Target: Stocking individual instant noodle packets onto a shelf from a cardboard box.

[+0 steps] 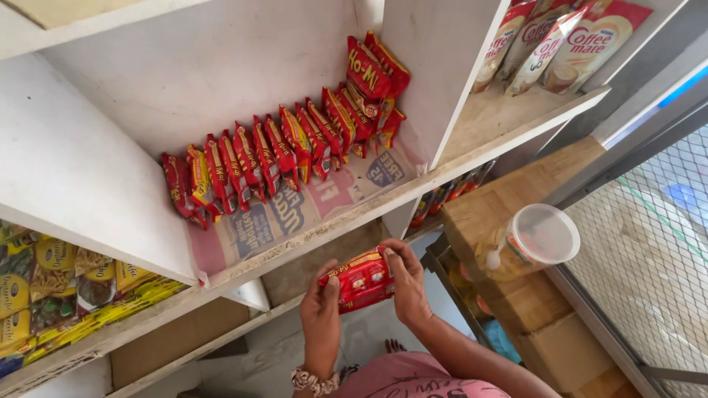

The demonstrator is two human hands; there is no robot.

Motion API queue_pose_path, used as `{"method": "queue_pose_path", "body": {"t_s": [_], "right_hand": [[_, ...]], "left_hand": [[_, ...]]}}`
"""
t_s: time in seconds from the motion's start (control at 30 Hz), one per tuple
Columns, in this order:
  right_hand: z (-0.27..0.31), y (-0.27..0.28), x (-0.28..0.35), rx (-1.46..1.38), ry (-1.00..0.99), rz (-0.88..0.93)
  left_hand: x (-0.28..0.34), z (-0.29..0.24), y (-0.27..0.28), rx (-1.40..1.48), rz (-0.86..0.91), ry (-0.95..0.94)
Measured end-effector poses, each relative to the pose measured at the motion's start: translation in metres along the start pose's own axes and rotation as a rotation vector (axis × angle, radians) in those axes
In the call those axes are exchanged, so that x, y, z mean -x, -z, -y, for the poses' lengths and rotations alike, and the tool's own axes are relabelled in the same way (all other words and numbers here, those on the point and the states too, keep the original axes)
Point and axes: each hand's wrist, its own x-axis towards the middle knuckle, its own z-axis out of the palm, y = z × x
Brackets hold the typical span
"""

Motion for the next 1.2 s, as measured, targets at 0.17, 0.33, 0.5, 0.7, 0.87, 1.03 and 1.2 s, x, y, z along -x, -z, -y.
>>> {"method": "queue_pose_path", "body": {"t_s": [0.17,0.33,0.5,0.7,0.87,1.03,1.2], "right_hand": [[-0.003,0.013,-0.010,0.036,-0.008,0.068],[0.042,-0.002,-0.015,0.396,-0.155,0.305],[0.053,-0.023,-0.009,0.866,0.004,0.270],[0.029,-0.011,-0.016,0.333,-0.151,0.383],[0.015,0.009,-0.024,0.290,-0.282,0.439],[0.026,-0.010,-0.018,0.012,-0.393,0.316],[0.009,-0.013,-0.013,0.329,0.003,0.245]], "left_hand": [[-0.005,-0.025,-0.010,0.047,-0.048,-0.030],[-0.004,-0.044,0.002,-0.004,-0.095,-0.001],[0.001,-0.045,0.014,-0.252,-0.045,-0.025],[-0.002,-0.065,0.024,-0.142,-0.056,-0.027],[-0.008,-0.061,0.039,-0.097,-0.071,0.051],[-0.013,-0.048,0.045,0.007,-0.073,0.054],[-0.007,-0.048,0.028,-0.667,-0.291,-0.237]]}}
